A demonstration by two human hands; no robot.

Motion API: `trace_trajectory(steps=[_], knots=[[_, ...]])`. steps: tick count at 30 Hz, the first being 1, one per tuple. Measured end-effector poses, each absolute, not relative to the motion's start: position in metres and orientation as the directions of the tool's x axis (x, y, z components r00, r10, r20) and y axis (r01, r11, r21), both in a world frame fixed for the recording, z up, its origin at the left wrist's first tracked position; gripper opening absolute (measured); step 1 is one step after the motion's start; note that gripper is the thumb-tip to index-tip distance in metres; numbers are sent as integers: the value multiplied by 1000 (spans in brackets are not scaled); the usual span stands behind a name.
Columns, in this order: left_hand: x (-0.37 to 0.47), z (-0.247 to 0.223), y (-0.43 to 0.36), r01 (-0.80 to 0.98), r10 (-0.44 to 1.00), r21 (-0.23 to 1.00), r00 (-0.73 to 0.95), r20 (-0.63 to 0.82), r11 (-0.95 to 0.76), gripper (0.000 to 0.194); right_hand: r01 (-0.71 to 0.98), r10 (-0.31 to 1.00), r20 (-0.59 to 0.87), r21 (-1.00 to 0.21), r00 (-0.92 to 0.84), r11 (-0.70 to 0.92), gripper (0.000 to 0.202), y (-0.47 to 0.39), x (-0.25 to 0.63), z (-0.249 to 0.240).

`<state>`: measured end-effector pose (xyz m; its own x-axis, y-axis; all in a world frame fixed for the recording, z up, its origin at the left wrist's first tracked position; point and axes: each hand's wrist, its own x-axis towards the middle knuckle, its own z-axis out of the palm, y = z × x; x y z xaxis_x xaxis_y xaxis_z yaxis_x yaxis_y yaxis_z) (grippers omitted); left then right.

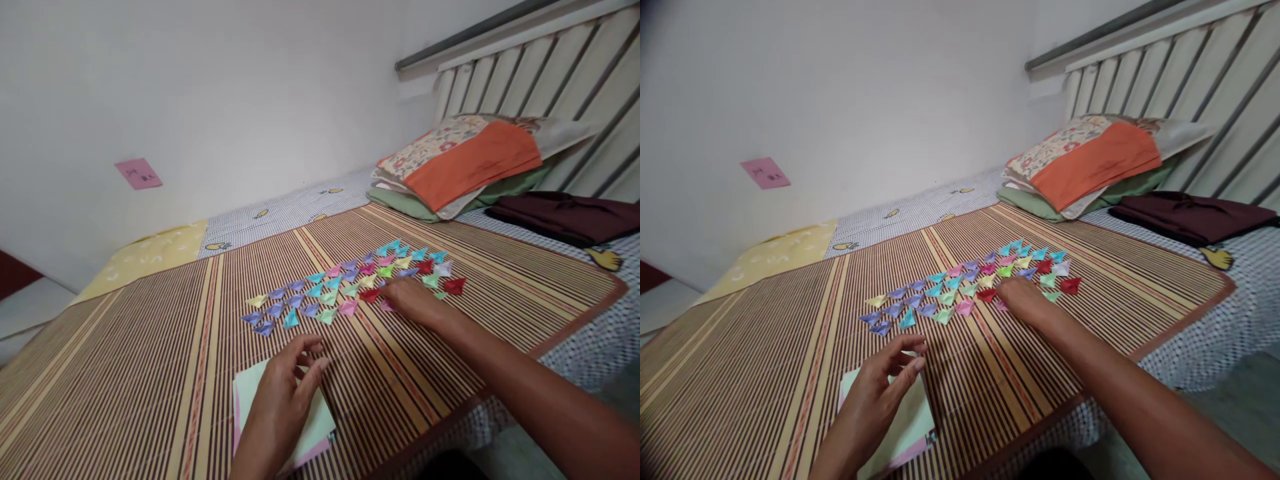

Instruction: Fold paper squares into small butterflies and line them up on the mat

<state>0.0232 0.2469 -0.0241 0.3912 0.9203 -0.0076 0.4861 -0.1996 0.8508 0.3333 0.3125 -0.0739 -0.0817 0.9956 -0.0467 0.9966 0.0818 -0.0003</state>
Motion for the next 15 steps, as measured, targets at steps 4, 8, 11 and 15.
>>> trace_trajectory(steps=[4, 8, 11, 15], knots=[[20, -25, 248, 485, 922, 852, 387, -8, -196, 25, 997, 997, 76, -67, -31, 37, 17, 299, 353, -62], [18, -24, 248, 489, 927, 852, 376, -10, -189, 27, 985, 965, 242, -158, 99, -61, 18, 257, 366, -60], [17, -21, 246, 495, 926, 845, 378, -2, -200, 28, 905, 960, 276, -418, 46, 77, 19, 208, 349, -86], [16, -13, 241, 495, 925, 838, 380, 29, -229, 29, 754, 987, 100, -638, -122, 158, 19, 136, 303, -146]])
